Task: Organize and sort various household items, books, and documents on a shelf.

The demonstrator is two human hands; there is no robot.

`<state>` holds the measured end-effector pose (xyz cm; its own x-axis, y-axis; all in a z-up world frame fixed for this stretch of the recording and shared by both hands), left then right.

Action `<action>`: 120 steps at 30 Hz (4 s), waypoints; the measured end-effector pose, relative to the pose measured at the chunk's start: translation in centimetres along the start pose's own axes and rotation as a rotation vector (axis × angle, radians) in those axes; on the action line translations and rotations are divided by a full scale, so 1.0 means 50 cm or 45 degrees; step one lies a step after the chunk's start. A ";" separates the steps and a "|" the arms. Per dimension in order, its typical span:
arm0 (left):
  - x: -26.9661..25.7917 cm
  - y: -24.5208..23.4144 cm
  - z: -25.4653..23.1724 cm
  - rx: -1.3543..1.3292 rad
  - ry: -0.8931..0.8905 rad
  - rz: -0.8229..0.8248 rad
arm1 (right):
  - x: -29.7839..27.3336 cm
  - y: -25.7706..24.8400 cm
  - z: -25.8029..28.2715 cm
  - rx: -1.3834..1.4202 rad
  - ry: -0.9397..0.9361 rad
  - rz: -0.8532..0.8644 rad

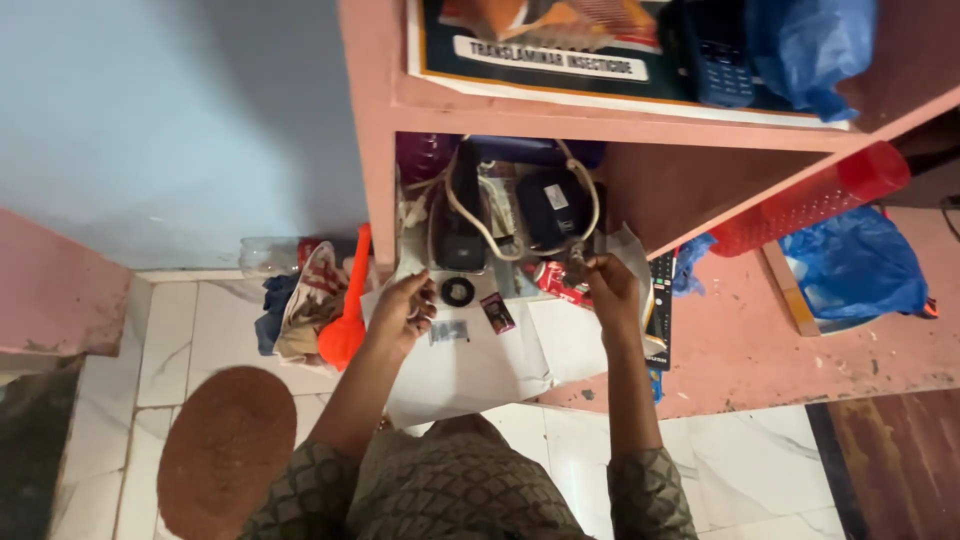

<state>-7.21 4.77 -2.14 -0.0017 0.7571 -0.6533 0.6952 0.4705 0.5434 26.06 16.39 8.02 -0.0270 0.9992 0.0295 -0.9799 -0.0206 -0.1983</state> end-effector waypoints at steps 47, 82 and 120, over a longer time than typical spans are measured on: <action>-0.128 0.112 -0.123 0.553 0.744 0.184 | -0.139 0.315 0.086 -0.025 0.308 0.504; -0.087 -0.048 -0.082 0.700 0.463 -0.073 | -0.084 0.464 0.267 -0.658 -0.836 0.051; -0.093 0.077 0.054 0.689 0.526 -0.060 | -0.102 -0.064 0.050 -0.713 -0.573 -0.022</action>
<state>-2.58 1.84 1.57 -0.2402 0.9030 -0.3562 0.9491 0.2954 0.1089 28.84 11.28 10.96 -0.2094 0.8858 0.4143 -0.7358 0.1363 -0.6633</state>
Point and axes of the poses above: each hand's wrist, its own x-axis towards the middle knuckle, its own y-axis out of the palm, z = x × y, the point moved 7 cm from there along x, towards the middle knuckle, and after that the axes turned 1 degree about -z, right-handed, at the moved point
